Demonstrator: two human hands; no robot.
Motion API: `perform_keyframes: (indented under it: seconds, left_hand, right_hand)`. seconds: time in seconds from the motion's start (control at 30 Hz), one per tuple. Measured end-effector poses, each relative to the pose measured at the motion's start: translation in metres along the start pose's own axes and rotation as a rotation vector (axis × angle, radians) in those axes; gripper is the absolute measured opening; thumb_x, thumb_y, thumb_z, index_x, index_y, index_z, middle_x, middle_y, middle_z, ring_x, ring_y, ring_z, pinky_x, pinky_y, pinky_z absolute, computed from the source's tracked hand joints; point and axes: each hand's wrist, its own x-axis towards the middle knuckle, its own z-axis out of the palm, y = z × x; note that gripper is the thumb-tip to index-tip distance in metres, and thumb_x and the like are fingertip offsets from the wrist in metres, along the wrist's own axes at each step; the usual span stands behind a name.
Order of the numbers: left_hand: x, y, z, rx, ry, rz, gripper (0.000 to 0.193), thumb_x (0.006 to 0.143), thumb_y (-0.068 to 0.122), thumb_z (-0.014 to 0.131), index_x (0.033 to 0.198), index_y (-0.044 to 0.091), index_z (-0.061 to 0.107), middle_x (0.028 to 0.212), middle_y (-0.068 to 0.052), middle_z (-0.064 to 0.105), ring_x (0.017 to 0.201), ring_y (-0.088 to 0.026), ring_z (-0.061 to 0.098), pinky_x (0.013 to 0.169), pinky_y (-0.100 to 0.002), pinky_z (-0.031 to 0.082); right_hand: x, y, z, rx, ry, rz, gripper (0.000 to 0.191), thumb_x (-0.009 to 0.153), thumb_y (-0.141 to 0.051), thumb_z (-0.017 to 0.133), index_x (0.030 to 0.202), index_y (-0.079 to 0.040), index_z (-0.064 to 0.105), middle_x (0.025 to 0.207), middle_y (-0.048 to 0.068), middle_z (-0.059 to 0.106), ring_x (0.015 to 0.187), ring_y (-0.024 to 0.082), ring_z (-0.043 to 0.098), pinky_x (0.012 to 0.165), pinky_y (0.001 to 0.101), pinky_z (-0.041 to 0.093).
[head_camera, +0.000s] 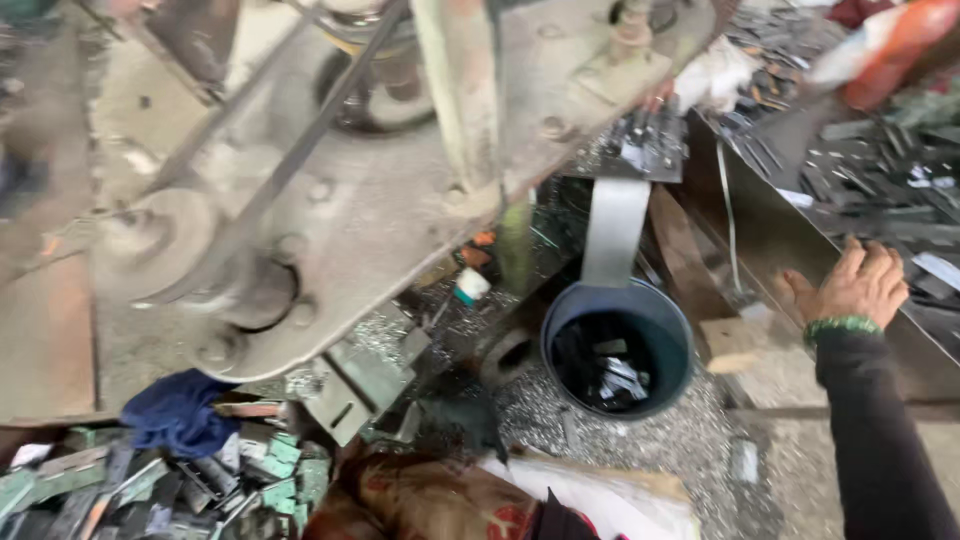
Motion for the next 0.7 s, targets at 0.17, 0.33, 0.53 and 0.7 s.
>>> perform_keyframes:
  seconds: [0.17, 0.33, 0.53, 0.7]
  left_hand:
    - [-0.051, -0.033, 0.006, -0.298, -0.240, -0.177, 0.060, 0.079, 0.011, 0.070, 0.138, 0.012, 0.064, 0.130, -0.017, 0.063, 0.119, -0.035, 0.056, 0.105, -0.045, 0.045]
    - [-0.089, -0.050, -0.008, -0.302, -0.266, -0.201, 0.058, 0.079, 0.012, 0.071, 0.137, 0.010, 0.064, 0.125, -0.017, 0.064, 0.114, -0.034, 0.057, 0.101, -0.043, 0.046]
    - [-0.093, -0.043, -0.002, -0.273, -0.252, -0.184, 0.056, 0.080, 0.013, 0.073, 0.135, 0.008, 0.065, 0.119, -0.016, 0.065, 0.108, -0.033, 0.058, 0.096, -0.042, 0.047]
    - [-0.096, -0.048, -0.006, -0.228, -0.253, -0.204, 0.054, 0.081, 0.014, 0.074, 0.134, 0.006, 0.065, 0.114, -0.016, 0.066, 0.103, -0.031, 0.060, 0.092, -0.040, 0.048]
  right_hand:
    - [0.016, 0.050, 0.015, 0.001, -0.605, 0.116, 0.101, 0.083, -0.081, 0.067, 0.146, -0.003, 0.055, 0.127, 0.027, 0.070, 0.107, 0.046, 0.071, 0.088, 0.0556, 0.054]
    - [0.029, 0.075, 0.024, -0.038, -0.798, -0.110, 0.099, 0.088, -0.090, 0.051, 0.116, 0.001, 0.075, 0.097, 0.033, 0.076, 0.095, 0.049, 0.074, 0.081, 0.0552, 0.058]
    - [0.039, 0.085, 0.028, -0.101, -0.859, -0.243, 0.109, 0.098, -0.090, 0.037, 0.088, 0.008, 0.081, 0.080, 0.031, 0.073, 0.079, 0.047, 0.076, 0.073, 0.0533, 0.060]
    - [0.029, 0.087, 0.033, 0.021, -0.804, -0.207, 0.102, 0.103, -0.088, 0.047, 0.085, 0.008, 0.078, 0.079, 0.032, 0.072, 0.081, 0.048, 0.073, 0.076, 0.0539, 0.059]
